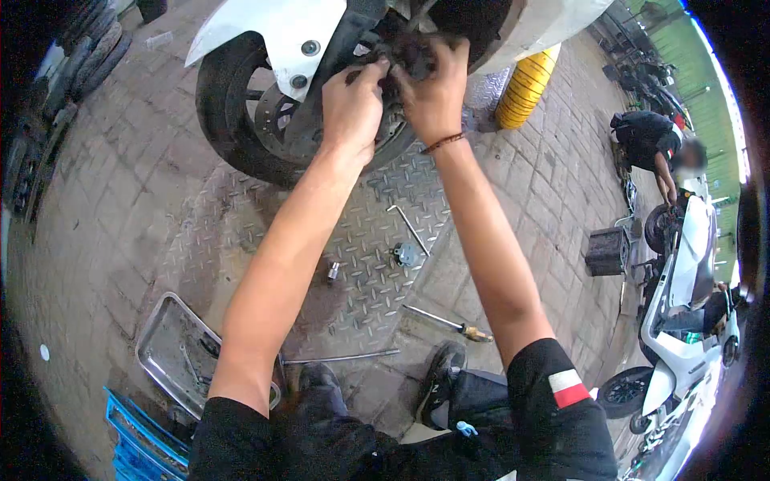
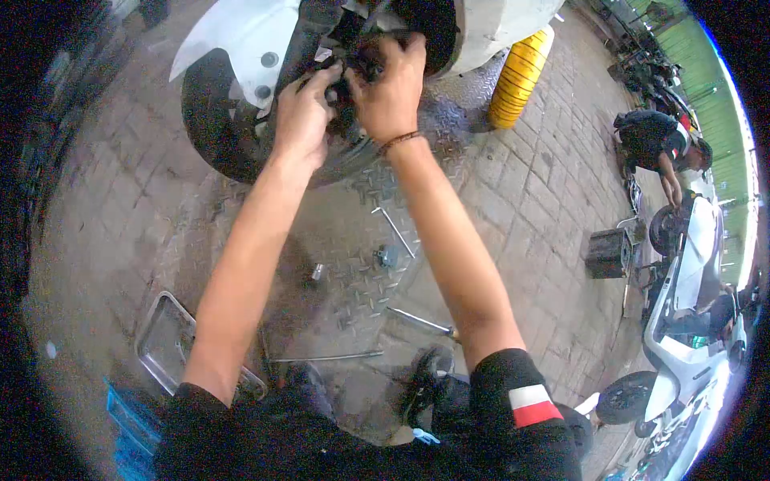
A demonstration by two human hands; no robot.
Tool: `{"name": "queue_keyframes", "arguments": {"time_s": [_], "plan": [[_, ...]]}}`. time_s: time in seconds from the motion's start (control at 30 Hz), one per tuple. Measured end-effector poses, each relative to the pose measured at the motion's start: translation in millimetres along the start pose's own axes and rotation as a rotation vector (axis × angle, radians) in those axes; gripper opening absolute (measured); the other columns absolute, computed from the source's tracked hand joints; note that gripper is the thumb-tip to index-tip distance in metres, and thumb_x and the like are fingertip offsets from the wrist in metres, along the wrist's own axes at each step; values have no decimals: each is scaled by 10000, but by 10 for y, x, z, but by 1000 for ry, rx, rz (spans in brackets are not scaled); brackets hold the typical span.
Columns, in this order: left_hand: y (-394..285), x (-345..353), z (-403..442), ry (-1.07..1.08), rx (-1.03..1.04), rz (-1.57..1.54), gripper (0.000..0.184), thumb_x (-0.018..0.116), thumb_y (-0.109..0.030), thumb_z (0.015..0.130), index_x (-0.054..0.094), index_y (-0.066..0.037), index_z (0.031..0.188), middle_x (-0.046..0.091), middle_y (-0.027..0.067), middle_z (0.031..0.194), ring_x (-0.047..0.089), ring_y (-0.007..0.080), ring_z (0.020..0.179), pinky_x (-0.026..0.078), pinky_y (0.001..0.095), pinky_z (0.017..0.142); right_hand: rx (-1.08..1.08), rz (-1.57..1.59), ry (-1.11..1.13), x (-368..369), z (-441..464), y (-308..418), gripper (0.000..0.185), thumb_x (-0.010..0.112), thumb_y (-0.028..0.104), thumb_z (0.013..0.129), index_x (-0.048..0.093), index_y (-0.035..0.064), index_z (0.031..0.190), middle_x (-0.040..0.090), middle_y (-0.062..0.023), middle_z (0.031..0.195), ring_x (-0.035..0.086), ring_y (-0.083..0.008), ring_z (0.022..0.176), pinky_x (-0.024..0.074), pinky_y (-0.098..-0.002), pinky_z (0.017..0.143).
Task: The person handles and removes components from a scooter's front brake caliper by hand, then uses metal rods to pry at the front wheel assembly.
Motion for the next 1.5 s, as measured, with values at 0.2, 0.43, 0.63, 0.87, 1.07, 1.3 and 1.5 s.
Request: {"name": "queue_keyframes", "arguments": {"time_s": [0.2,0.43,0.63,0.87,1.07,1.3,1.5], "plan": [[-93,-1,-38,84,47,186,146,619,-101,847,645,41,872,543,-23,695,421,51,616,341,232,554,556,745,180,175,-116,-238,269,679,28,795,579,-65,1027,652,-125,1010,613,-168,887,487,-301,798],[-86,50,-32,119,104,196,161,617,-81,836,643,57,914,629,39,799,487,67,707,400,222,655,592,714,243,231,-83,-262,205,598,-38,828,611,-43,1032,661,-83,1016,608,-147,900,477,-285,833],[-58,-41,82,161,141,120,180,595,-62,841,649,59,963,663,70,903,547,105,788,428,250,736,499,537,54,431,-190,-436,237,744,74,719,613,-70,854,675,-140,806,630,-183,721,507,-323,691],[-5,-149,174,63,120,172,226,552,-144,881,669,37,947,642,46,812,525,100,678,417,269,646,249,275,-235,371,-150,-19,355,724,82,768,530,-50,1035,546,-180,1126,547,-230,988,441,-332,865],[85,-166,317,-126,330,486,325,651,-244,843,652,81,833,662,206,710,631,270,649,461,380,652,-242,-262,-149,303,-81,-117,217,668,216,739,609,113,920,474,-225,1041,431,-394,986,318,-477,833],[123,-136,347,-198,531,593,413,668,-335,846,649,70,769,622,116,632,555,188,583,427,364,577,-444,-284,-82,161,100,-148,203,702,240,719,642,110,862,580,-139,941,511,-352,876,332,-482,769],[-347,-349,404,98,-62,568,458,657,-355,846,609,94,919,644,187,862,591,232,775,455,362,718,-428,-360,146,56,164,-43,237,657,228,700,620,61,864,501,-164,1040,445,-357,1004,287,-515,876]]}}
Point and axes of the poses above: each hand's wrist, its own z-axis towards the middle knuckle, its own x-axis out of the palm, y = z × x, the point moved 1 cm from there along z, towards the middle knuckle
